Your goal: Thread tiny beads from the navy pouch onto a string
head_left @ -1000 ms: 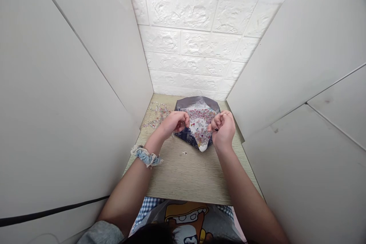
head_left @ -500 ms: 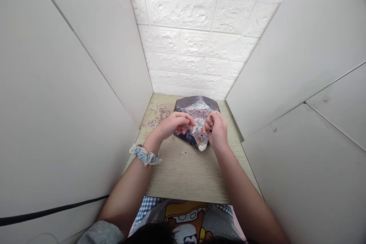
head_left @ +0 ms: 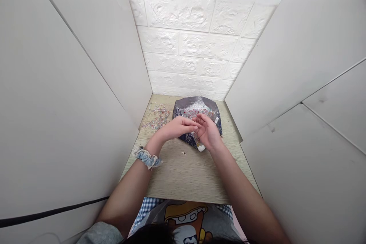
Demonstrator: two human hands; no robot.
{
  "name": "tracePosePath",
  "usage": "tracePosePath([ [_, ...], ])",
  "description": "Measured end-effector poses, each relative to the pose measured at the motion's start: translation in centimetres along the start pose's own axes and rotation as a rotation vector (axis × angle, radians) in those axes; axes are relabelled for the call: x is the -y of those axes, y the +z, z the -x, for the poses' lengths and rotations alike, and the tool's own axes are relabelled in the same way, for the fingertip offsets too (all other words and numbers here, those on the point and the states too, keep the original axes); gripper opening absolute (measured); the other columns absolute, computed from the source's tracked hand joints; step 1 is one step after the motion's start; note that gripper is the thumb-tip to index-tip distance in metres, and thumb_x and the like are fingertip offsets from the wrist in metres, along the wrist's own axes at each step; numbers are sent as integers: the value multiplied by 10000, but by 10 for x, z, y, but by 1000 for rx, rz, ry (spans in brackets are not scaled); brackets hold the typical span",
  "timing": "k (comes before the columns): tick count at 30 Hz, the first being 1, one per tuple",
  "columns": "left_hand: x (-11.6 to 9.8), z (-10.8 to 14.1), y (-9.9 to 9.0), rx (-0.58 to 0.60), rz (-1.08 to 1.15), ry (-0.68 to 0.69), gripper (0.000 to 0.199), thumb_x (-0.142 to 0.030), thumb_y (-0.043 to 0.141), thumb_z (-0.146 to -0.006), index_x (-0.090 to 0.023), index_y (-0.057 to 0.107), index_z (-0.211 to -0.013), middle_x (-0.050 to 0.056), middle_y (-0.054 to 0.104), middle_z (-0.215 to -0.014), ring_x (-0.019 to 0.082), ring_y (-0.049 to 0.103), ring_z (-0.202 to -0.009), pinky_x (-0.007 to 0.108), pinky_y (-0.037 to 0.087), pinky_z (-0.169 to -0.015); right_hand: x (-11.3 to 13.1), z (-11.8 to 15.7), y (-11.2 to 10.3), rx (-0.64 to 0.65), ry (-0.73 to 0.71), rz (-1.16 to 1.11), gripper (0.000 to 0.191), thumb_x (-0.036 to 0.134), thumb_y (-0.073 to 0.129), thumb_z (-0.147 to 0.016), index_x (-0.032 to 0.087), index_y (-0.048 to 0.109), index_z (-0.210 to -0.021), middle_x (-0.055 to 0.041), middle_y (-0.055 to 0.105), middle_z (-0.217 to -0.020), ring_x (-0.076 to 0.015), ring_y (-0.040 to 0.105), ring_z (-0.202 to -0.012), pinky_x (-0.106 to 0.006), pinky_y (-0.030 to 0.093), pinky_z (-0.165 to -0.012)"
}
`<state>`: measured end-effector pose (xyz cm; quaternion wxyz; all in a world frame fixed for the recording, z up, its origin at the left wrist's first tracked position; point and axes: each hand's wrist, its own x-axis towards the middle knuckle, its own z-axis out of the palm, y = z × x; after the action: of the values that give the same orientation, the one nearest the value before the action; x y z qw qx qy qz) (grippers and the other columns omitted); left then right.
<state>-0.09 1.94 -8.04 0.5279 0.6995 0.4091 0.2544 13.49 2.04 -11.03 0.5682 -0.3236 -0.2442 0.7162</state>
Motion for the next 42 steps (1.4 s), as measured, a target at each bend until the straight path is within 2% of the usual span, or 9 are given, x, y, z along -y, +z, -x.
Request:
tracePosePath([
  [3,6,-3,0,-64,-48,8,274,-315,521,-710,-190,659,-912,14,650,-954,129,563,-898,244,414,-825,-2,0,0,37,21,-7,120,267,547,-712,163,544,-772,-28,621,-720,-102,575,-655,-190,466,-565],
  [8,11,-7,2,-190,-285,19,250,-265,495,-711,-214,669,-883,-6,649,-963,135,570,-904,246,423,-820,-4,1,2,72,59,-16,149,264,526,-748,161,527,-855,-54,643,-792,-84,579,-645,-166,465,-565],
  [12,13,-8,4,-209,-346,47,242,-256,477,-719,-231,674,-858,-16,652,-952,132,570,-908,242,422,-815,-6,1,5,77,60,-12,173,275,537,-742,172,515,-880,-42,645,-790,-79,581,-650,-159,469,-574],
  [18,10,-6,6,-198,-304,66,210,-252,506,-701,-217,680,-815,-7,662,-906,125,579,-848,232,422,-776,-8,3,7,124,48,19,207,318,540,-730,197,494,-892,-15,631,-780,-79,577,-656,-165,465,-576],
  [25,7,-6,7,-237,-345,-2,223,-277,491,-704,-196,663,-819,9,660,-797,126,570,-756,211,403,-640,-11,5,7,217,46,43,283,352,554,-719,221,475,-958,24,602,-747,-69,570,-691,-166,455,-637],
  [31,3,-5,7,-249,-384,-16,197,-285,487,-698,-184,646,-756,1,641,-731,113,550,-698,203,372,-593,-10,7,7,249,49,47,316,355,573,-704,231,467,-975,24,607,-793,-63,564,-697,-166,447,-646],
  [37,3,-4,7,-236,-314,-10,206,-301,478,-698,-164,626,-735,6,618,-705,109,531,-668,198,370,-572,-6,8,9,236,48,41,301,368,580,-695,232,506,-953,7,622,-855,-77,579,-733,-182,460,-648],
  [42,1,-3,5,-365,-247,-31,239,-326,495,-689,-154,635,-775,5,601,-674,99,510,-627,201,375,-571,-7,3,5,85,-5,130,218,334,602,-677,175,599,-827,-25,647,-820,-99,602,-752,-208,478,-700],
])
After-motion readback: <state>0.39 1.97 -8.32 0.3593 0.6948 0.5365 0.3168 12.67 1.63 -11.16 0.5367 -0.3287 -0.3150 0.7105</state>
